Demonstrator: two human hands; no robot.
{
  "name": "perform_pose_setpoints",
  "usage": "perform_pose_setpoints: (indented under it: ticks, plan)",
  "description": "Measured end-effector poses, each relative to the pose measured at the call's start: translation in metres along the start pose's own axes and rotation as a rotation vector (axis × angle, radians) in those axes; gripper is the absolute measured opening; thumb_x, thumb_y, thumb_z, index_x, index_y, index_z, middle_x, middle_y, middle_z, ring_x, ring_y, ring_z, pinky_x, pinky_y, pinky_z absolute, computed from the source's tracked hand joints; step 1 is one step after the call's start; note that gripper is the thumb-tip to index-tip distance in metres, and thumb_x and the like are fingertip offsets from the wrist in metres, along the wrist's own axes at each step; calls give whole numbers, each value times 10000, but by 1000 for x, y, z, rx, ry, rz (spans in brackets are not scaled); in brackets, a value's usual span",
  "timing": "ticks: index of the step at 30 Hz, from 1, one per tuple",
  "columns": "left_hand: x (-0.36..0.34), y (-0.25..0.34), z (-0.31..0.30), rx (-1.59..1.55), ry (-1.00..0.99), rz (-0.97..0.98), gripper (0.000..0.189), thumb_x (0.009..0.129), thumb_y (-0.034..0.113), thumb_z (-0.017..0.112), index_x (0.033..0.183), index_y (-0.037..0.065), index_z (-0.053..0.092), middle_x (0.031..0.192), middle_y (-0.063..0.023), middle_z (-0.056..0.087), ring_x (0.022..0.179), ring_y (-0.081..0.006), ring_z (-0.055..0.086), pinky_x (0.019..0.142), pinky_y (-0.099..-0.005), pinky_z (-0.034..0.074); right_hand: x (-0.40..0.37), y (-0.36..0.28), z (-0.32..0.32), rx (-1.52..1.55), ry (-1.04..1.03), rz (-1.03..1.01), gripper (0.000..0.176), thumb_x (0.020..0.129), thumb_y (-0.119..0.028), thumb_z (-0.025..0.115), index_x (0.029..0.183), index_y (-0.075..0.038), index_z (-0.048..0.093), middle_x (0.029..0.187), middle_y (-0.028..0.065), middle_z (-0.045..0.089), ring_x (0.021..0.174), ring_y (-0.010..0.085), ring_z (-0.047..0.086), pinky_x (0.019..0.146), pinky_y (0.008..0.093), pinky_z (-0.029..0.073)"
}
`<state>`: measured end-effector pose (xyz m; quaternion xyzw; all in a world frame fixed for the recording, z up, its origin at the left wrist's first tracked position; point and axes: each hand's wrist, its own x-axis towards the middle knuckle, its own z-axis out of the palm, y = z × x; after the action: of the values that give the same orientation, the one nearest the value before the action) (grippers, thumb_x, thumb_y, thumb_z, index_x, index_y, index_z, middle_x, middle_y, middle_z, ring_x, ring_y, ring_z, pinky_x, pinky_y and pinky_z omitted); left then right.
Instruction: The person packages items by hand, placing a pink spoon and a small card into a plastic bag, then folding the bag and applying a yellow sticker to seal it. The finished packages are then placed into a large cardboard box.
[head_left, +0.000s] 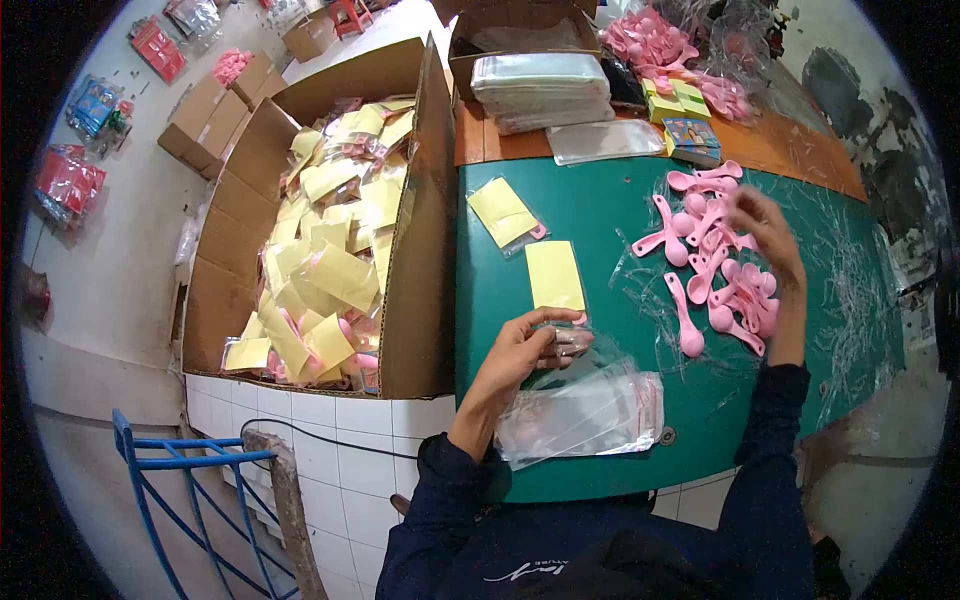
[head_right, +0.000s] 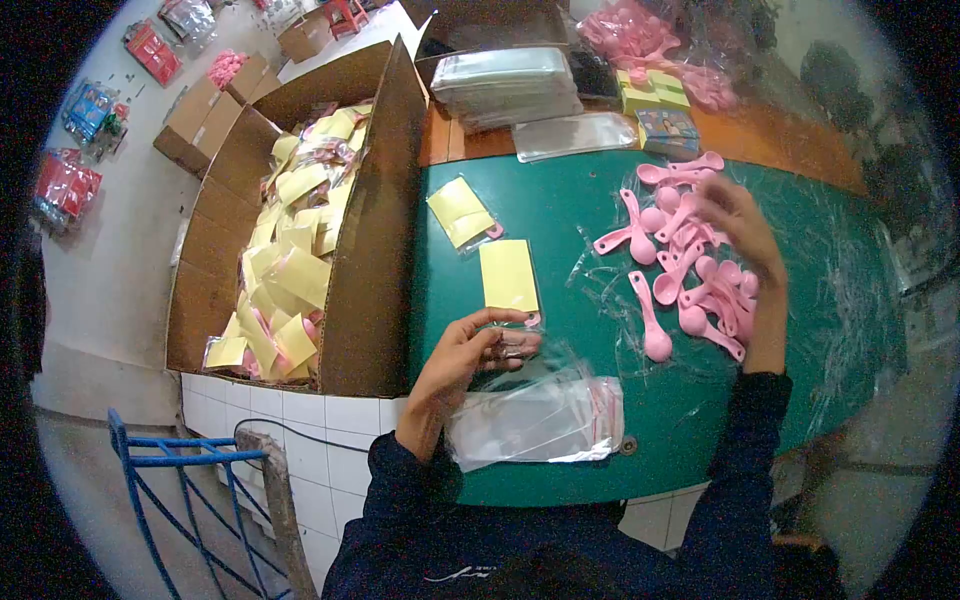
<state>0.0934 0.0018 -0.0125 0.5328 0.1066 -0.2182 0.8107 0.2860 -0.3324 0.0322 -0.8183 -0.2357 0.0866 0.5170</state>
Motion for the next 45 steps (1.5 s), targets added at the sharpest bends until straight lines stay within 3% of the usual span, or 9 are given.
perform_pose_setpoints:
  ticks: [5, 7, 11, 14, 21, 27, 31, 38, 45]
  plan:
    - [2, -2, 2, -42, 0, 48, 236, 922, 78, 341, 1012, 15, 551, 1019, -119, 627, 942, -171, 616, 763, -266, 511, -35, 41, -19, -1084, 322, 27, 470, 692, -59, 635, 1124, -57, 451, 1016, 100, 494, 888, 200, 519, 773, 314, 428]
    - [3, -4, 2, -72, -18, 65, 211, 937, 98, 348, 988, 12, 535, 1025, -136, 625, 957, -195, 617, 783, -285, 513, -28, -5, 46, -480, 30, -330, 586, 657, -53, 671, 1183, -49, 414, 1084, 107, 449, 947, 221, 494, 799, 338, 434]
    - [0, -3, -2, -147, -52, 118, 194, 941, 118, 367, 970, 12, 527, 1010, -147, 628, 937, -213, 625, 772, -300, 519, -31, -63, 161, -187, -358, -178, 438, 672, -117, 737, 1013, -37, 474, 1030, 142, 452, 937, 272, 516, 816, 358, 438]
    - [-5, -2, -9, -138, -144, 132, 203, 940, 106, 354, 975, 16, 532, 999, -146, 634, 914, -200, 630, 758, -284, 514, -28, -45, 178, -239, -205, -416, 296, 707, -68, 703, 933, -24, 518, 984, 137, 466, 864, 256, 544, 743, 336, 465]
    - [-11, 9, -4, -4, -142, 47, 206, 908, 138, 455, 1089, 47, 493, 988, -175, 617, 870, -213, 621, 754, -296, 499, -24, -51, 168, -77, -139, -297, 200, 685, 47, 661, 837, -7, 542, 953, 107, 495, 865, 226, 565, 721, 292, 509]
    - [-10, 8, 23, 1279, 457, 874, 567, 653, 315, 755, 1143, 170, 510, 1167, -125, 467, 1010, -221, 475, 856, -434, 375, -24, -49, 172, -32, -127, -272, 248, 654, 65, 668, 853, -6, 538, 974, 101, 496, 887, 215, 575, 732, 287, 531]
    - [0, -9, 26, 1437, 464, 1079, 300, 620, 270, 776, 872, 201, 627, 1244, -104, 439, 1147, -256, 401, 972, -488, 262, -25, -48, 174, -20, -147, -273, 253, 654, 47, 684, 853, -8, 537, 975, 100, 494, 889, 213, 575, 730, 289, 530]
    - [-2, -11, 28, 1329, 501, 1101, 176, 644, 221, 750, 786, 229, 647, 1241, -40, 455, 1116, -204, 437, 1005, -484, 222, -25, -48, 174, 22, -177, -270, 246, 648, 20, 701, 838, -20, 550, 988, 96, 477, 885, 205, 571, 755, 295, 511]
    - [-7, 1, 20, 1113, 389, 919, 509, 649, 219, 770, 1083, 139, 517, 1268, -166, 387, 1163, -322, 407, 945, -462, 341, -23, -44, 166, -2, -204, -271, 171, 663, -17, 698, 785, -47, 582, 1001, 85, 468, 924, 204, 544, 796, 311, 459]
